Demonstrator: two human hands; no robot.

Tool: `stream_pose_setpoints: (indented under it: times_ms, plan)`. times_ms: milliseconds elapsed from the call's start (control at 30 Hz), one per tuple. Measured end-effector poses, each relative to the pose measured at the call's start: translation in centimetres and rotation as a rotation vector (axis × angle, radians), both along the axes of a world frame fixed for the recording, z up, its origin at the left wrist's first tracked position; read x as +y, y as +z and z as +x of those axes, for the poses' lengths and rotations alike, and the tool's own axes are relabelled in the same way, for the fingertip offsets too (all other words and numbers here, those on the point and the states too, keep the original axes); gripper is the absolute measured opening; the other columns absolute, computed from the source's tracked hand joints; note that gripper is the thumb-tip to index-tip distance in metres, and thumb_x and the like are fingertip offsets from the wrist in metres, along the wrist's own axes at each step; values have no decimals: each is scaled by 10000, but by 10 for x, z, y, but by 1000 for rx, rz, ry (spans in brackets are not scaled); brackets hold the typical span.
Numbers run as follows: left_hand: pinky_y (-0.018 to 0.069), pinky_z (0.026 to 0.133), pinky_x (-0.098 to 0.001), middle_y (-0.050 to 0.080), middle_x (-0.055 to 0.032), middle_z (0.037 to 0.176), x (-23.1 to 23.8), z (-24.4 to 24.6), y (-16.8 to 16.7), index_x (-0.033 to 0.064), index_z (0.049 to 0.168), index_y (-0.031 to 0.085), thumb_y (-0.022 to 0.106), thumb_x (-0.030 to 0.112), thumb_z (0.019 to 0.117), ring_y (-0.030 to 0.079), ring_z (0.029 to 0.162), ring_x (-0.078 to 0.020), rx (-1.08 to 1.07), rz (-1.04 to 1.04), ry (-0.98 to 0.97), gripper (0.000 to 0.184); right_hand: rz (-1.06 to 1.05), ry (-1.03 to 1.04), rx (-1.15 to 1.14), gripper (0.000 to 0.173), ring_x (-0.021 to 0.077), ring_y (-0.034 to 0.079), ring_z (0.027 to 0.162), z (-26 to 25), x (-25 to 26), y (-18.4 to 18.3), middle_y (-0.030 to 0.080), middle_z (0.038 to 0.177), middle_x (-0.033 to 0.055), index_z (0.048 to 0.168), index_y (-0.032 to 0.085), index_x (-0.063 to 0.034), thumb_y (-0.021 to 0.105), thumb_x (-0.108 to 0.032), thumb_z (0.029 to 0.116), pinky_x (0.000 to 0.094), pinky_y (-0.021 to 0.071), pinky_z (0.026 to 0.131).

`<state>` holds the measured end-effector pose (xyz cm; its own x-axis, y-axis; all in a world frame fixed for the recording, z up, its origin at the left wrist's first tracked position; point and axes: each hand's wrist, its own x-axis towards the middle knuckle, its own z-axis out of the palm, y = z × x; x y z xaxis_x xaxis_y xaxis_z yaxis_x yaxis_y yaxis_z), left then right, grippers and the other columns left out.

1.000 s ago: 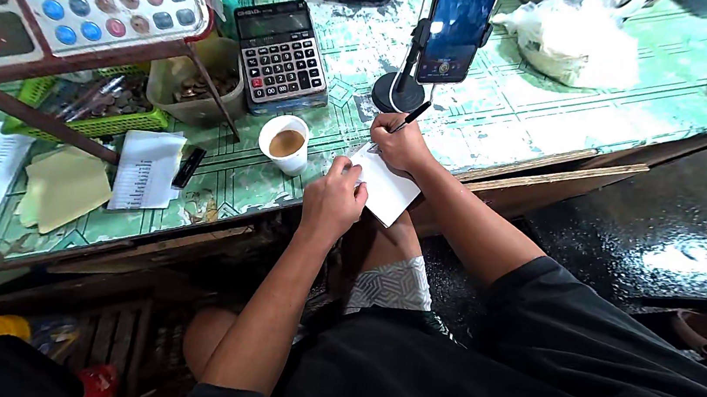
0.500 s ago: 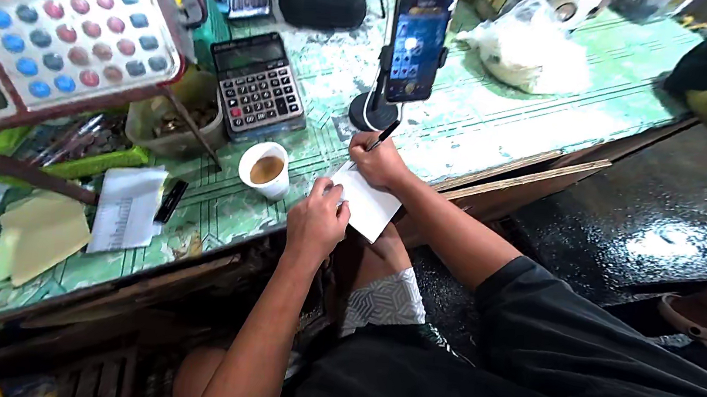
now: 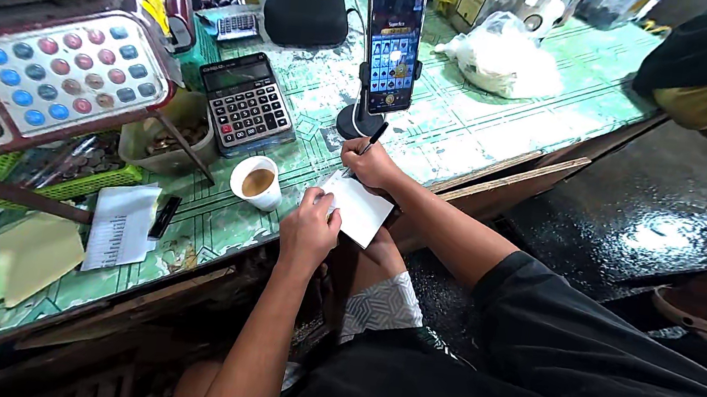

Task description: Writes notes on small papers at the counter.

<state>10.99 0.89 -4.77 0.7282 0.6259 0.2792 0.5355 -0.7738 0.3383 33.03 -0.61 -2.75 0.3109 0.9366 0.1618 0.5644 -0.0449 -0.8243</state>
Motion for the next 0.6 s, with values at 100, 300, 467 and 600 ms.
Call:
stream_pose_setpoints:
  times_ms: [100, 300, 467, 600]
  plan:
    - [601, 657, -465, 665, -47, 1310, -1, 0, 3, 167, 1193, 763, 621, 332, 983, 719, 809, -233, 20, -15, 10, 302, 90, -51, 6, 279, 143, 503, 562, -2, -4, -6, 500, 591, 14, 699, 601, -85, 517, -137, 960, 387, 401, 544]
    - [602, 637, -448, 649, -35, 1317, -1, -1, 0, 179, 1201, 754, 631, 327, 982, 707, 792, -218, 14, -20, 18, 292, 84, -94, 22, 261, 131, 499, 551, -6, -3, -7, 502, 584, 5, 712, 614, -95, 529, -136, 956, 373, 399, 536]
    - [600, 629, -440, 650, -34, 1306, -1, -1, -2, 176, 1204, 752, 633, 324, 983, 704, 789, -215, 10, -17, 12, 292, 97, -64, 11, 264, 121, 494, 547, -5, -4, -9, 502, 578, -4, 691, 608, -103, 542, -132, 945, 364, 387, 531]
    - [598, 624, -444, 651, -41, 1301, -1, -1, -2, 170, 1196, 754, 635, 320, 981, 703, 786, -216, -1, -12, 4, 288, 68, -42, -47, 255, 124, 494, 541, -5, -3, -9, 505, 576, -4, 709, 627, -107, 546, -140, 949, 371, 388, 532]
